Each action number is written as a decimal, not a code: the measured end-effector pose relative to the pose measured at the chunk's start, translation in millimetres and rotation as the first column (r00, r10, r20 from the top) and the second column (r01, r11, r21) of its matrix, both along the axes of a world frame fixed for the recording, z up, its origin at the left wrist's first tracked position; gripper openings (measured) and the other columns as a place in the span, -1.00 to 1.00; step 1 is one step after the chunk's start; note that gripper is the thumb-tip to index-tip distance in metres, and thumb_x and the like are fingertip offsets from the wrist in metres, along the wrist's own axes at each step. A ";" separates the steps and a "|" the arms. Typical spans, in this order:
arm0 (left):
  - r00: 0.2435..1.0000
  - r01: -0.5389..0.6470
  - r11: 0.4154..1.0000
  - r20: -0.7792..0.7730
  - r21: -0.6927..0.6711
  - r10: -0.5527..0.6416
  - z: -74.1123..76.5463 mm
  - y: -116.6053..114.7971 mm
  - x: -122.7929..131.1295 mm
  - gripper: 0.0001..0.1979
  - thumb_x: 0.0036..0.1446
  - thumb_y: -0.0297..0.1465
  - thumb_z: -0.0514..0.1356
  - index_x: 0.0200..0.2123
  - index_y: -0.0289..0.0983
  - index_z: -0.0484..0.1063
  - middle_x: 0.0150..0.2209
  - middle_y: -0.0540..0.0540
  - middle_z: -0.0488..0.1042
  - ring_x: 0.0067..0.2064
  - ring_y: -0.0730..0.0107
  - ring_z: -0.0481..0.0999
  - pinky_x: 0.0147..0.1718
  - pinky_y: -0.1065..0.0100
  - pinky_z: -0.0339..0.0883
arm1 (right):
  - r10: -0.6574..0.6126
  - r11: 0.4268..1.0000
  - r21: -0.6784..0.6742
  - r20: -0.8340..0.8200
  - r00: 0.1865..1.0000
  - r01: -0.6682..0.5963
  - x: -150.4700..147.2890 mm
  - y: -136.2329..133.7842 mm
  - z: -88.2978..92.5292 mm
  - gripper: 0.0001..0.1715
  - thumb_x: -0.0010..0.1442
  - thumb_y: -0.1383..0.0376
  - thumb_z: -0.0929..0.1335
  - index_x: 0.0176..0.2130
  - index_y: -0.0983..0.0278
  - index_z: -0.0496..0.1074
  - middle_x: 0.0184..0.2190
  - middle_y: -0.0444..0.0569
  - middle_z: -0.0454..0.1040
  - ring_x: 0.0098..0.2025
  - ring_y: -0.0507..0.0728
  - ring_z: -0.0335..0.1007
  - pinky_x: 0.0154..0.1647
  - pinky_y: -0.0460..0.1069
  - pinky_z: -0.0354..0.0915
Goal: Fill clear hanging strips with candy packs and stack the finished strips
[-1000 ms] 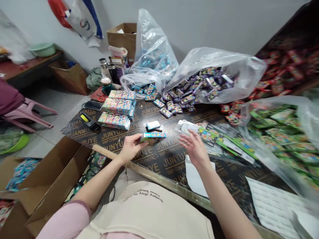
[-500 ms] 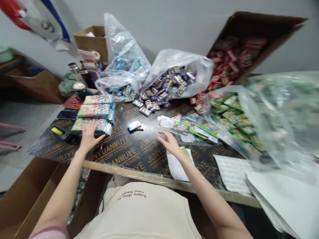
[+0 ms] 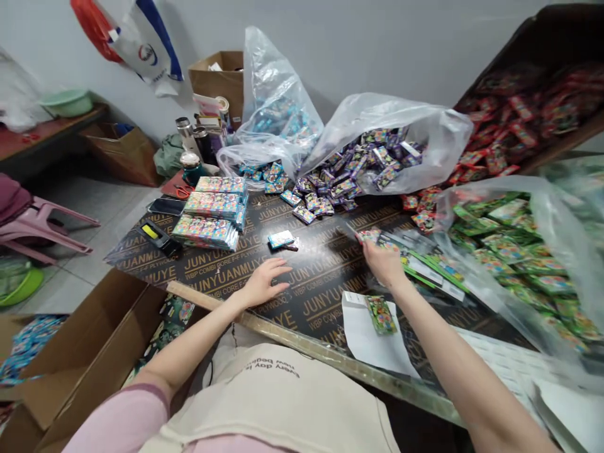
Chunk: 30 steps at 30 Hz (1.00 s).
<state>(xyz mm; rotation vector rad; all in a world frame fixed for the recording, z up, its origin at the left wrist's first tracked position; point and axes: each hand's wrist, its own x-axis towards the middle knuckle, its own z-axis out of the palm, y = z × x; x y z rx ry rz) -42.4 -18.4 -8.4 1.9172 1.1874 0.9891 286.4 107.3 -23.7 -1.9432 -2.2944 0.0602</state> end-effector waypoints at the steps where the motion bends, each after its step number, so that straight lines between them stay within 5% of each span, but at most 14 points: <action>1: 0.998 -0.012 0.999 0.055 -0.044 0.014 1.0 0.6 6.9 -0.52 0.02 -0.29 0.31 0.05 -0.17 0.41 0.14 -0.23 0.38 0.20 0.09 0.30 0.21 -0.03 0.07 | -0.024 0.998 0.053 -0.064 0.998 0.027 -12.6 -8.3 9.5 -0.54 0.32 0.22 0.09 -0.17 0.43 0.43 -0.46 0.28 0.48 -0.39 0.27 0.43 -0.27 0.11 0.21; 3: 0.972 -0.041 0.991 0.223 -0.129 0.070 3.9 4.2 23.3 -0.22 -0.09 -0.20 0.37 0.21 -0.18 0.22 0.26 -0.25 0.20 0.27 0.06 0.18 0.25 0.01 -0.01 | 0.008 0.990 0.139 -0.279 0.960 0.032 -47.0 -36.0 28.0 -0.54 0.32 0.19 0.09 -0.16 0.36 0.45 -0.46 0.19 0.49 -0.40 0.23 0.42 -0.27 0.08 0.22; 5: 0.876 -0.050 0.973 0.458 -0.226 0.152 8.1 9.3 41.1 -0.02 -0.17 -0.09 0.38 0.29 -0.18 0.05 0.33 -0.24 0.04 0.30 0.02 0.11 0.25 0.05 -0.01 | 0.166 0.985 0.133 -0.524 0.836 -0.112 -86.8 -71.8 43.1 -0.55 0.31 0.12 0.12 -0.19 0.25 0.48 -0.45 0.12 0.50 -0.40 0.20 0.43 -0.25 0.06 0.25; 7: 0.715 -0.013 0.930 0.646 -0.368 0.266 14.6 12.4 55.3 -0.08 -0.11 0.06 0.25 0.26 -0.24 0.11 0.29 -0.25 0.14 0.25 0.01 0.22 0.18 0.10 0.12 | 0.348 0.912 0.096 -0.693 0.631 -0.398 -120.4 -102.5 55.2 -0.58 0.29 0.07 0.16 -0.13 0.18 0.49 -0.34 0.10 0.54 -0.29 0.23 0.46 -0.18 0.07 0.29; 9: 0.603 0.098 0.855 0.714 -0.509 0.355 23.7 11.2 61.3 -0.19 -0.01 0.15 0.06 0.14 -0.32 0.29 0.12 -0.27 0.38 0.12 0.01 0.38 0.06 0.12 0.26 | 0.409 0.857 0.130 -0.760 0.505 -0.499 -138.2 -118.1 66.8 -0.56 0.27 0.02 0.19 -0.05 0.16 0.46 -0.19 0.10 0.54 -0.14 0.27 0.45 -0.08 0.11 0.29; 14: 0.633 0.405 0.664 0.717 -0.628 0.292 40.3 -3.6 49.4 -0.28 -0.04 0.16 0.00 -0.10 -0.31 0.49 -0.26 -0.21 0.58 -0.17 0.04 0.54 -0.26 0.19 0.38 | 0.341 0.939 0.244 -0.760 0.554 -0.242 -123.7 -100.8 94.4 -0.56 0.19 0.07 0.31 0.03 0.16 0.38 -0.05 0.09 0.43 0.00 0.26 0.33 0.05 0.15 0.22; 17: 0.680 0.490 0.573 0.699 -0.657 0.221 38.9 -8.1 45.5 -0.32 -0.09 0.10 0.07 -0.13 -0.32 0.52 -0.29 -0.23 0.58 -0.23 0.05 0.55 -0.35 0.23 0.37 | 0.344 0.937 0.233 -0.757 0.556 -0.262 -112.1 -84.7 99.3 -0.47 0.03 0.06 0.44 -0.03 0.18 0.39 -0.15 0.04 0.43 -0.11 0.23 0.33 -0.04 0.11 0.25; 23: 0.729 0.409 0.724 0.677 -0.555 0.107 39.8 -1.0 48.1 -0.32 -0.17 -0.11 0.28 0.06 -0.26 0.42 -0.15 -0.15 0.55 -0.18 0.14 0.52 -0.24 0.28 0.34 | 0.428 0.849 0.107 -0.715 0.553 -0.518 -105.4 -80.6 97.0 -0.68 -0.04 0.05 0.48 -0.47 0.23 0.44 -0.44 -0.05 0.44 -0.32 0.16 0.33 -0.18 0.06 0.21; 26: 0.779 0.373 0.758 0.625 -0.535 0.058 43.5 -1.0 46.9 -0.39 -0.18 -0.22 0.34 0.00 -0.29 0.46 -0.10 -0.16 0.53 -0.08 0.13 0.48 -0.13 0.28 0.31 | 0.432 0.787 0.003 -0.717 0.547 -0.618 -100.0 -84.6 100.3 -0.63 -0.05 0.08 0.49 -0.26 0.21 0.48 -0.32 -0.05 0.52 -0.25 0.17 0.38 -0.07 0.09 0.20; 30: 0.812 0.290 0.757 0.569 -0.586 0.129 45.7 -1.7 44.9 -0.53 -0.10 -0.29 0.32 -0.07 -0.32 0.50 -0.18 -0.14 0.56 -0.17 0.23 0.51 -0.16 0.32 0.31 | 0.291 0.821 -0.033 -0.835 0.467 -0.571 -91.7 -83.7 98.3 -0.24 -0.09 0.11 0.51 0.09 0.15 0.34 -0.13 -0.03 0.50 -0.13 0.18 0.41 -0.01 0.09 0.24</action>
